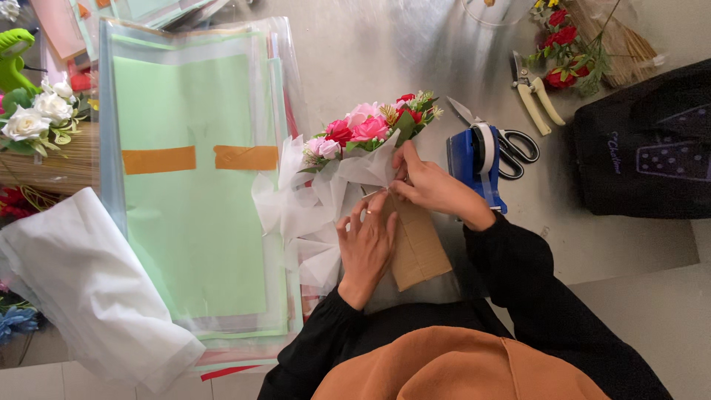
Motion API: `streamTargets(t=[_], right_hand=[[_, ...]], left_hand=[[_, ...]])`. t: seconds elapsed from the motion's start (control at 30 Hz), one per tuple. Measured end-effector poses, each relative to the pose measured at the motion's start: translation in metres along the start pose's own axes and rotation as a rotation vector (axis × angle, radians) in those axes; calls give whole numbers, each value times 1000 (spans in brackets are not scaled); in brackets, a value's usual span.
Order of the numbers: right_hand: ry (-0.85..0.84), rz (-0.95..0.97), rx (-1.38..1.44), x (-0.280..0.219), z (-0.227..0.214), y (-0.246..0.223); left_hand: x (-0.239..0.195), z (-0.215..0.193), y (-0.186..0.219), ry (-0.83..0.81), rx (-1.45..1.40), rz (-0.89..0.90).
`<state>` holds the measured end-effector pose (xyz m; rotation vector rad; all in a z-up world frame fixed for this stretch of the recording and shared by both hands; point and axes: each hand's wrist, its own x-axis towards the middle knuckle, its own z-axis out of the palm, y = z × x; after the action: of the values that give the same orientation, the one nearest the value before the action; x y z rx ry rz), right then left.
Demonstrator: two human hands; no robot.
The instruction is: The person crumples pieces of tissue paper by hand and places them into a cardboard box containing a small bouquet of flowers.
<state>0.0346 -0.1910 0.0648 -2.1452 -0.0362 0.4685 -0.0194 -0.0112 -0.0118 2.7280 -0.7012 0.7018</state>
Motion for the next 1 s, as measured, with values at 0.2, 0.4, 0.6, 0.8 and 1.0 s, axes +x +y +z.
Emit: streamTargets(t=[0.2,0.4,0.6,0.8,1.0], right_hand=[[68,-1,-198,15,18,24],[90,99,-192,9,17,3],[137,102,-194,8,26,9],[284,120,-163,-24,18,-12],[532,28,23,-23,45,60]], left_hand=[[5,-5,-1,-63,-10,-2],[1,3,1,4,-39,-65],[7,-11,3,-50,-28,-85],[7,-12,4,1,-73,-96],[6,-8,2,10,-32,-76]])
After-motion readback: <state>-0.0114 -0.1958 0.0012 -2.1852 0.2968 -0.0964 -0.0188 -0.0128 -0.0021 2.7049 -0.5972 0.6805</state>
